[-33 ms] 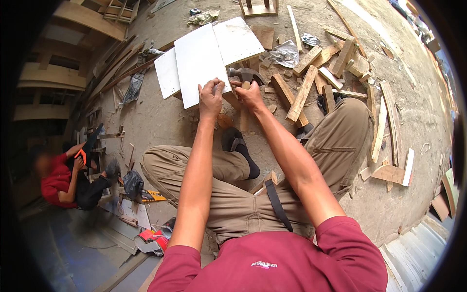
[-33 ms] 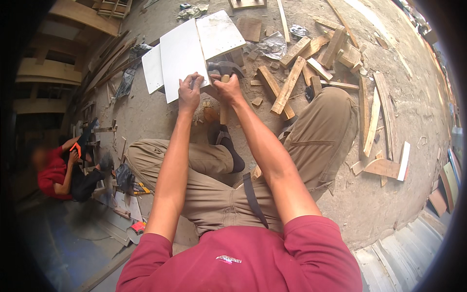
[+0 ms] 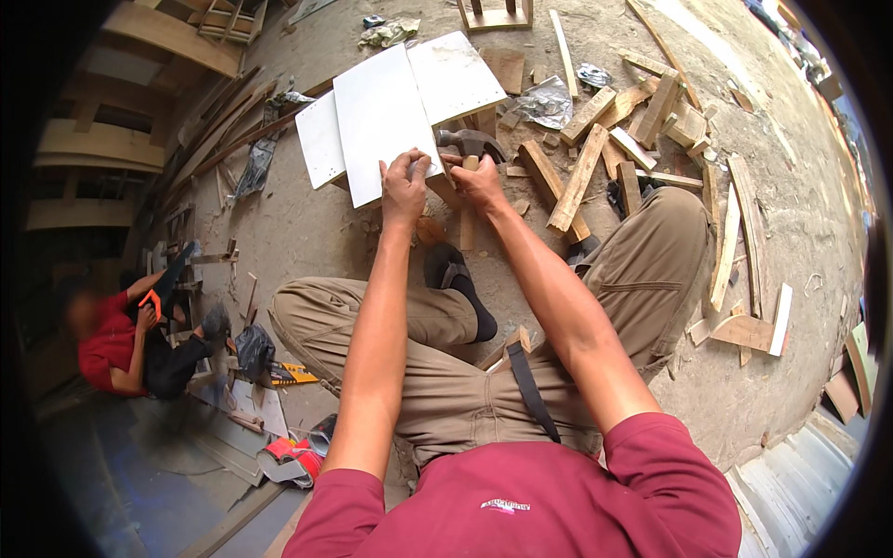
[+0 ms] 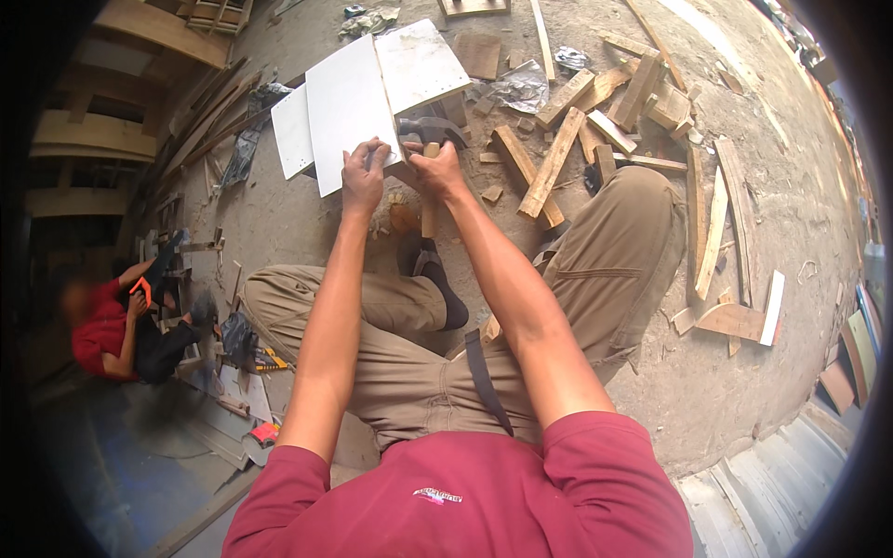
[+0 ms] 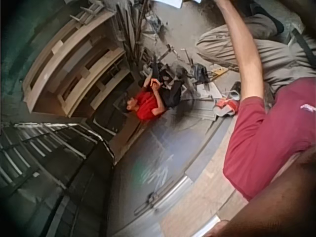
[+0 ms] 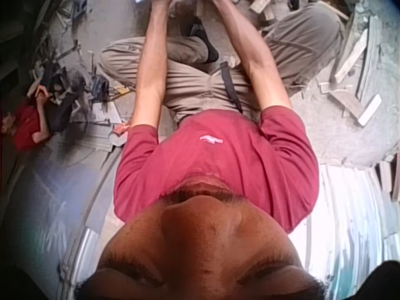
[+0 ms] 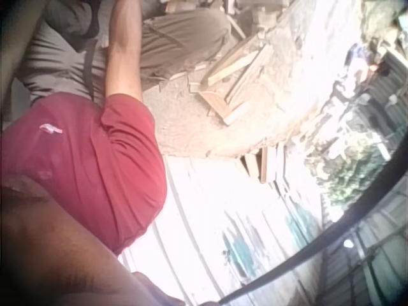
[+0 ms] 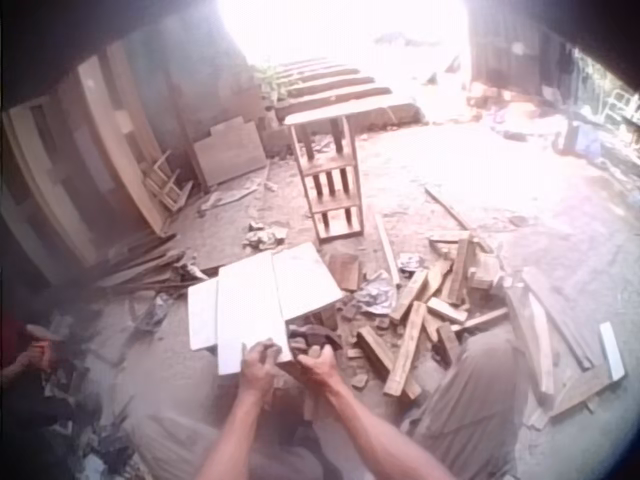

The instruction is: The person sits on the ground and handles white rectangular boards and small wooden blocks. They repeatedly pick up, align, and place the boards and blocks together, appearing to assemble or test-fit components.

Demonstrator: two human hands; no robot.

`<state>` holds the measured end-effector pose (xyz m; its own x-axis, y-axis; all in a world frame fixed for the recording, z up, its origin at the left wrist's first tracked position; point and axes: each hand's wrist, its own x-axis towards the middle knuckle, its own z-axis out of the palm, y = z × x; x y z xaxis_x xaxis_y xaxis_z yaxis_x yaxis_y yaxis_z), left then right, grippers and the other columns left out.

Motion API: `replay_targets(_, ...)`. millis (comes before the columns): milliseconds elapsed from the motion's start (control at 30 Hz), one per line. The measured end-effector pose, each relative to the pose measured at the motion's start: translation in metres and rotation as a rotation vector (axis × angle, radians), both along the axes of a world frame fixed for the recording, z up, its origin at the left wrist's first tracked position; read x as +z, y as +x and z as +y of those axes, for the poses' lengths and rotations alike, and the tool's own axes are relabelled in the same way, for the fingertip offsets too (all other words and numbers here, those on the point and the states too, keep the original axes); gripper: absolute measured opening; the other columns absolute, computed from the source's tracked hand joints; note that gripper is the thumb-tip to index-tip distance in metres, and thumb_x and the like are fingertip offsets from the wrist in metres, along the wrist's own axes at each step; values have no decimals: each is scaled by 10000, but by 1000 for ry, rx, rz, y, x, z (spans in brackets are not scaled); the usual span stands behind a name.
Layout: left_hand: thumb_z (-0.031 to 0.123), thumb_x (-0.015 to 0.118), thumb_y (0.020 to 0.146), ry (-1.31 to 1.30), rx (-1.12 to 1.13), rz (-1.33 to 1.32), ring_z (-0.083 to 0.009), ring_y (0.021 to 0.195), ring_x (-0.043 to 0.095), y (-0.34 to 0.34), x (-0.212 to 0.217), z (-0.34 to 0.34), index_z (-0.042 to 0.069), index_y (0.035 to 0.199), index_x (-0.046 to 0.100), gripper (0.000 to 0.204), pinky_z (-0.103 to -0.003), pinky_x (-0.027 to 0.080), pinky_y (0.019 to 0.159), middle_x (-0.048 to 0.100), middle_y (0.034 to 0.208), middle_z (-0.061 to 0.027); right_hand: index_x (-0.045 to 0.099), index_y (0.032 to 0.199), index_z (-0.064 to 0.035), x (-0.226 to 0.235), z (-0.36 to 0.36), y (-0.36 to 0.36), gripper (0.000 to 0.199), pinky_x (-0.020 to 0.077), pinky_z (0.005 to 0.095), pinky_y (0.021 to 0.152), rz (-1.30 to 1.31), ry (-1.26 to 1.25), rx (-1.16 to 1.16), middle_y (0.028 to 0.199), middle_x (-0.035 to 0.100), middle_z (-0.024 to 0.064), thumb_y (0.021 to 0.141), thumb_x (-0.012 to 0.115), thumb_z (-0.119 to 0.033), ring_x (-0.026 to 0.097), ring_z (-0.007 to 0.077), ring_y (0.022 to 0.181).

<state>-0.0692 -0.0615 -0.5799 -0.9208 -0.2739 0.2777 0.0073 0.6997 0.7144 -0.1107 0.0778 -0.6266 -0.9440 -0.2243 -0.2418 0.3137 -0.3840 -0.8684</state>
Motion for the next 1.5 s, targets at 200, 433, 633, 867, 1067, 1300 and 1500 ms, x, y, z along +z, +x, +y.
replay_targets(200, 265, 591, 948, -43, 4, -2, -301, 1115, 619, -1, 6, 5, 65, 998, 692, 229, -573, 137, 1171, 693, 1083, -125, 508, 989, -25, -2, 7, -5, 438, 440, 246, 465, -77, -107, 67, 743, 602, 37, 777, 812, -258, 537, 97, 538)
replay_targets(433, 234, 573, 954, 16, -47, -124, -284, 969, 667, -5, 22, -8, 74, 985, 691, 201, -544, 200, 1156, 715, 949, -93, 634, 893, -40, 14, -3, -5, 409, 416, 228, 437, 63, 106, 29, 692, 621, 20, 743, 867, -342, 528, 84, 484)
replay_targets(633, 62, 498, 998, 716, 148, 195, -205, 901, 676, 23, 6, -31, -26, 1090, 585, 154, -316, 557, 817, 690, 990, -126, 644, 723, -82, 25, -9, 0, 304, 390, 232, 426, 34, 108, 38, 607, 574, -18, 761, 856, -296, 508, 67, 473)
replay_targets(867, 107, 387, 856, 1294, 556, 6, -110, 529, 406, 78, -32, -24, 3, 951, 565, 228, -336, 510, 560, 413, 677, 1, 596, 710, -103, -7, -2, -22, 311, 369, 235, 435, 33, 112, -20, 616, 544, -31, 779, 845, -277, 468, 56, 471)
replay_targets(1067, 558, 394, 946, 1342, 934, -84, -120, 506, 350, 59, -40, -31, 51, 933, 590, 544, -276, 273, 450, 417, 695, 14, 558, 773, -107, 9, 2, -12, 360, 396, 245, 441, 10, 116, 23, 619, 536, -24, 761, 857, -308, 495, 73, 481)
replay_targets(1300, 908, 282, 792, 1241, 545, -429, -72, 473, 294, 13, -7, -127, -30, 1229, 498, 1057, -247, 247, 445, 350, 562, 61, 555, 784, -99, -23, -14, -10, 410, 417, 255, 460, 29, 122, -99, 631, 537, -19, 751, 846, -386, 500, 84, 493)
replay_targets(1500, 877, 409, 786, 1107, 755, -320, -198, 801, 596, -23, -30, -139, -3, 1460, 341, 1111, -370, 516, 684, 584, 1053, -128, 659, 980, 43, -16, -18, -6, 452, 441, 238, 489, 22, 162, -37, 686, 581, 5, 777, 823, -326, 531, 85, 537)
